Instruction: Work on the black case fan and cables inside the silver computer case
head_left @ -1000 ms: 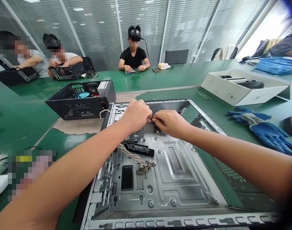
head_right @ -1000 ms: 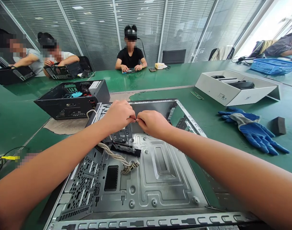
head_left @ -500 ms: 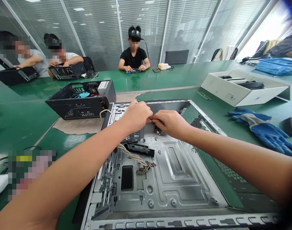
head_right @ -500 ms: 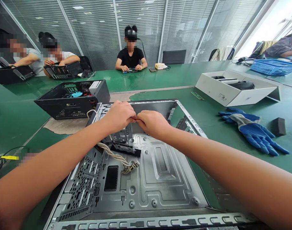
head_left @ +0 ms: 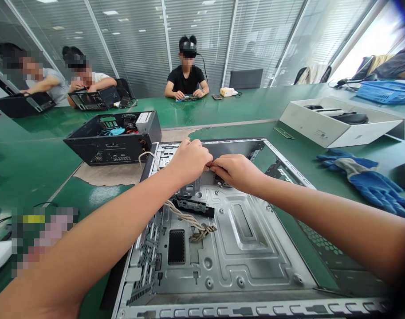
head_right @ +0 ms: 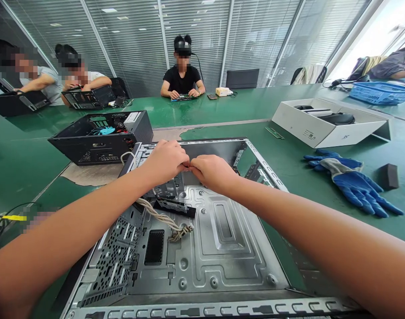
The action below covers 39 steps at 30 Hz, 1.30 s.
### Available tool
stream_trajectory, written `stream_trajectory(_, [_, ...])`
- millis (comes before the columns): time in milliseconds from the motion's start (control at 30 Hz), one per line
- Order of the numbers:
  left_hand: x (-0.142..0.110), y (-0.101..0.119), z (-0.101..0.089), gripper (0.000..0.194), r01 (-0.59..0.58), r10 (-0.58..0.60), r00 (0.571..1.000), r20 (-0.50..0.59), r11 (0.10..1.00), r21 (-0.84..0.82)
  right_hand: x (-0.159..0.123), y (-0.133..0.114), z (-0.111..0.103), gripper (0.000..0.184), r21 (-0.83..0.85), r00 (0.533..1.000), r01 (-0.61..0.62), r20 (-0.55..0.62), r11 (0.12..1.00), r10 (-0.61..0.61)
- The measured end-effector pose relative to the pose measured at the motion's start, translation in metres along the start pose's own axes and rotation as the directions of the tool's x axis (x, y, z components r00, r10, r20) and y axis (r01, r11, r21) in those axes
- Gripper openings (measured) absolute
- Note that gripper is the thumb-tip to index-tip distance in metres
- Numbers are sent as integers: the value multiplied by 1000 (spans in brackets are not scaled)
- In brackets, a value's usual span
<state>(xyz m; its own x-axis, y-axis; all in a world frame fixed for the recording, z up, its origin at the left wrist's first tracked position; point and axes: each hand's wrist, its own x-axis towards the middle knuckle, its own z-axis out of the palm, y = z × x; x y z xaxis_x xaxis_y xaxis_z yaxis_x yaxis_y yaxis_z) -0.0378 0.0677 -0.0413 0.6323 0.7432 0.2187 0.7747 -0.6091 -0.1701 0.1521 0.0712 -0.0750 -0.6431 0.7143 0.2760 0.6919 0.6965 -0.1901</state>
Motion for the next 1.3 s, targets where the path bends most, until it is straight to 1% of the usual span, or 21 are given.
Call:
stream_trajectory(67, [-1,0,1,17,-12,13,1000,-19,1000,14,0,0,0,30,5,1000,5,-10,1000,-5])
stream_trajectory(200, [-2,3,0,19,-18,19,1000,-21,999,34,0,0,0,31,16,1000,3,-22,1000,-3])
stream_trajectory(433, [-2,6,-6,13,58,-56,997,-44,998,35,1,-1,-2,30,25,1000,9,-27,1000,-8])
stream_trajectory(600, [-2,5,-3,18,14,-9,997,-79,999,51,1,-1,-3,30,40,999,-2,-41,999,3])
stream_trajectory(967, [-1,6,-2,23,-6,8,999,-39,998,57,0,0,-1,30,5,998,-14,-60,1000,14])
stream_trajectory(1133, [-1,5,-3,22,-12,14,999,-30,999,53,-1,-1,-1,29,5,999,-2,-54,1000,2])
stream_trajectory(1300, [0,1,-1,20,-39,40,999,-17,998,40,-1,-1,0,29,10,999,-15,-37,1000,16])
